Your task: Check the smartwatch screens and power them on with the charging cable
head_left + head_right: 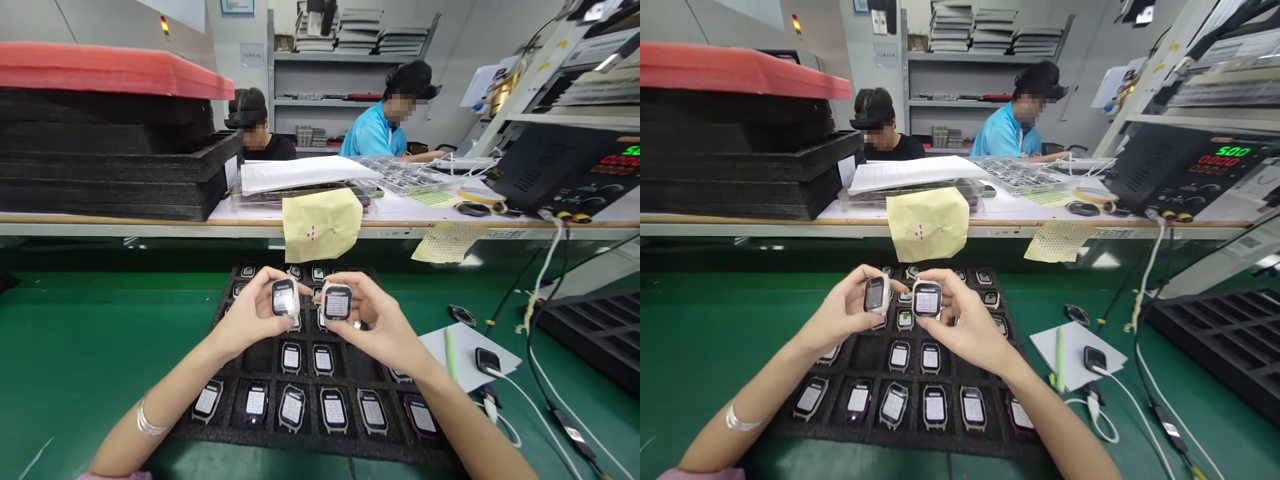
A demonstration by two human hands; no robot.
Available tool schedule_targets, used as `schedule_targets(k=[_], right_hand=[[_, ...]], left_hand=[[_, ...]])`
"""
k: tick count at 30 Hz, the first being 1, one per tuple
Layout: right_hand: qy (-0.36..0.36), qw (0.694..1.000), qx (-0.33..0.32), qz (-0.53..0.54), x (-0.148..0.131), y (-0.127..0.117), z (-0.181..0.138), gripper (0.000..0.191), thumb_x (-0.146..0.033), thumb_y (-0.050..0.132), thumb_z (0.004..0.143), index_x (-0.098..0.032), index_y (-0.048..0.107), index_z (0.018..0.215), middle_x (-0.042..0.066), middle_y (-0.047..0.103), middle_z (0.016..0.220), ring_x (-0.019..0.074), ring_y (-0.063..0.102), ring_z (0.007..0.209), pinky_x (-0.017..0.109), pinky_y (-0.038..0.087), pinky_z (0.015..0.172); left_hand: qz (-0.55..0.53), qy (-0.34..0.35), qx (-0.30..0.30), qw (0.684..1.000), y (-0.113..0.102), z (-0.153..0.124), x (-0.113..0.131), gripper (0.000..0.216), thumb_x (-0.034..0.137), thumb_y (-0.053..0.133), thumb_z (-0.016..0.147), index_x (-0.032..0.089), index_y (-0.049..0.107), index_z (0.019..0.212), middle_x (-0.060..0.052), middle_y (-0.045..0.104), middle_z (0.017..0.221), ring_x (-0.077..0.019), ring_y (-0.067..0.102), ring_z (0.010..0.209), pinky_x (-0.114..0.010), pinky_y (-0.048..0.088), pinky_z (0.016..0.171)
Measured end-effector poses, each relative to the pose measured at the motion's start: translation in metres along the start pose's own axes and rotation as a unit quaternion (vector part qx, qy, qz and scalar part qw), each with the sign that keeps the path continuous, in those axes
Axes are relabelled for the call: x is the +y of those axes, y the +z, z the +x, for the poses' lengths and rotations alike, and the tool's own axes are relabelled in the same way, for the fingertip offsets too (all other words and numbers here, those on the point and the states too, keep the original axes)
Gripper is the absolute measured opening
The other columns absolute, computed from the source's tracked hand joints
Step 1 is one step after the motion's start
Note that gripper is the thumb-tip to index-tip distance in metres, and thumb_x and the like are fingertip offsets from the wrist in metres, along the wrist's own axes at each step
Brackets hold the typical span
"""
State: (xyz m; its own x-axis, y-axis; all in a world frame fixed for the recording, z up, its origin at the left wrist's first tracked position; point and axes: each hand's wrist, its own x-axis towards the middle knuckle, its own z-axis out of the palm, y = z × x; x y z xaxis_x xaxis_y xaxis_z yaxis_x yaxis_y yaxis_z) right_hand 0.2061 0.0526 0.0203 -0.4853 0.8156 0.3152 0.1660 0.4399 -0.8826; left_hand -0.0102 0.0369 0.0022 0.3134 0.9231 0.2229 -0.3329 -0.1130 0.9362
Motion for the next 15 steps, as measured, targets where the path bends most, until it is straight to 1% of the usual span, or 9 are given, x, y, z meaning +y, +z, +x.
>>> schedule_targets(k=[2, 3, 6, 8, 10, 12, 14, 15], right_hand=[[0.037, 0.998, -0.018, 0.054, 0.01, 0.002, 0.0, 0.046, -0.018, 0.068, 0.078, -0.022, 0.048, 0.119, 0.007, 0.063, 0.101, 0.0201, 0.062, 0.087, 0.028, 0.053, 0.065], [0.054, 0.995, -0.023, 0.081, 0.015, 0.003, 0.0, 0.048, -0.019, 0.068, 0.077, -0.021, 0.047, 0.12, 0.007, 0.062, 0.103, 0.0204, 0.062, 0.089, 0.028, 0.054, 0.064], [0.081, 0.984, -0.028, 0.154, 0.022, 0.006, 0.002, 0.054, -0.022, 0.069, 0.077, -0.022, 0.044, 0.125, 0.009, 0.061, 0.108, 0.0186, 0.06, 0.084, 0.02, 0.049, 0.048], [0.082, 0.98, -0.015, 0.181, 0.022, 0.007, 0.002, 0.05, -0.026, 0.066, 0.08, -0.022, 0.045, 0.126, 0.008, 0.061, 0.103, 0.0163, 0.059, 0.074, 0.019, 0.046, 0.042], [0.077, 0.979, 0.009, 0.187, 0.022, 0.009, 0.002, 0.04, -0.029, 0.06, 0.085, -0.021, 0.05, 0.122, 0.007, 0.063, 0.095, 0.0148, 0.057, 0.066, 0.021, 0.047, 0.042], [0.073, 0.981, 0.04, 0.172, 0.021, 0.01, 0.001, 0.032, -0.033, 0.058, 0.088, -0.021, 0.055, 0.117, 0.006, 0.064, 0.088, 0.0138, 0.056, 0.06, 0.021, 0.045, 0.041], [0.073, 0.984, 0.071, 0.148, 0.02, 0.011, 0.0, 0.028, -0.035, 0.058, 0.088, -0.021, 0.058, 0.112, 0.005, 0.065, 0.083, 0.0124, 0.054, 0.054, 0.02, 0.042, 0.039], [0.073, 0.984, 0.083, 0.137, 0.019, 0.011, 0.0, 0.026, -0.036, 0.059, 0.088, -0.021, 0.059, 0.11, 0.005, 0.065, 0.082, 0.0119, 0.054, 0.051, 0.02, 0.042, 0.039]], left_hand=[[-0.054, -0.056, 0.007, 0.997, 0.0, -0.001, -0.009, 0.039, 0.004, 0.062, 0.066, 0.019, 0.051, 0.099, -0.008, 0.067, 0.104, -0.0144, 0.057, 0.081, -0.026, 0.042, 0.071], [-0.08, -0.078, 0.016, 0.994, -0.001, -0.002, -0.014, 0.037, 0.003, 0.059, 0.064, 0.018, 0.053, 0.098, -0.008, 0.068, 0.099, -0.0134, 0.056, 0.077, -0.025, 0.041, 0.069], [-0.132, -0.129, 0.053, 0.981, -0.002, -0.002, -0.023, 0.043, 0.001, 0.053, 0.055, 0.015, 0.059, 0.096, -0.006, 0.067, 0.089, -0.0121, 0.054, 0.074, -0.023, 0.04, 0.065], [-0.146, -0.15, 0.075, 0.975, -0.003, -0.001, -0.024, 0.051, 0.0, 0.052, 0.052, 0.015, 0.061, 0.1, -0.004, 0.066, 0.086, -0.0126, 0.055, 0.077, -0.022, 0.041, 0.068], [-0.16, -0.157, 0.075, 0.972, -0.002, -0.001, -0.023, 0.055, 0.002, 0.052, 0.053, 0.015, 0.06, 0.106, -0.004, 0.065, 0.087, -0.0154, 0.058, 0.083, -0.026, 0.044, 0.075], [-0.17, -0.148, 0.046, 0.973, 0.001, -0.002, -0.021, 0.056, 0.005, 0.053, 0.057, 0.017, 0.057, 0.111, -0.006, 0.064, 0.092, -0.0203, 0.061, 0.089, -0.033, 0.047, 0.08], [-0.16, -0.132, 0.022, 0.978, 0.005, -0.004, -0.019, 0.056, 0.005, 0.055, 0.062, 0.02, 0.054, 0.116, -0.007, 0.062, 0.1, -0.0231, 0.063, 0.09, -0.036, 0.05, 0.077], [-0.144, -0.123, 0.02, 0.982, 0.007, -0.006, -0.018, 0.054, 0.005, 0.056, 0.065, 0.021, 0.052, 0.117, -0.007, 0.061, 0.103, -0.023, 0.063, 0.089, -0.036, 0.051, 0.076]])
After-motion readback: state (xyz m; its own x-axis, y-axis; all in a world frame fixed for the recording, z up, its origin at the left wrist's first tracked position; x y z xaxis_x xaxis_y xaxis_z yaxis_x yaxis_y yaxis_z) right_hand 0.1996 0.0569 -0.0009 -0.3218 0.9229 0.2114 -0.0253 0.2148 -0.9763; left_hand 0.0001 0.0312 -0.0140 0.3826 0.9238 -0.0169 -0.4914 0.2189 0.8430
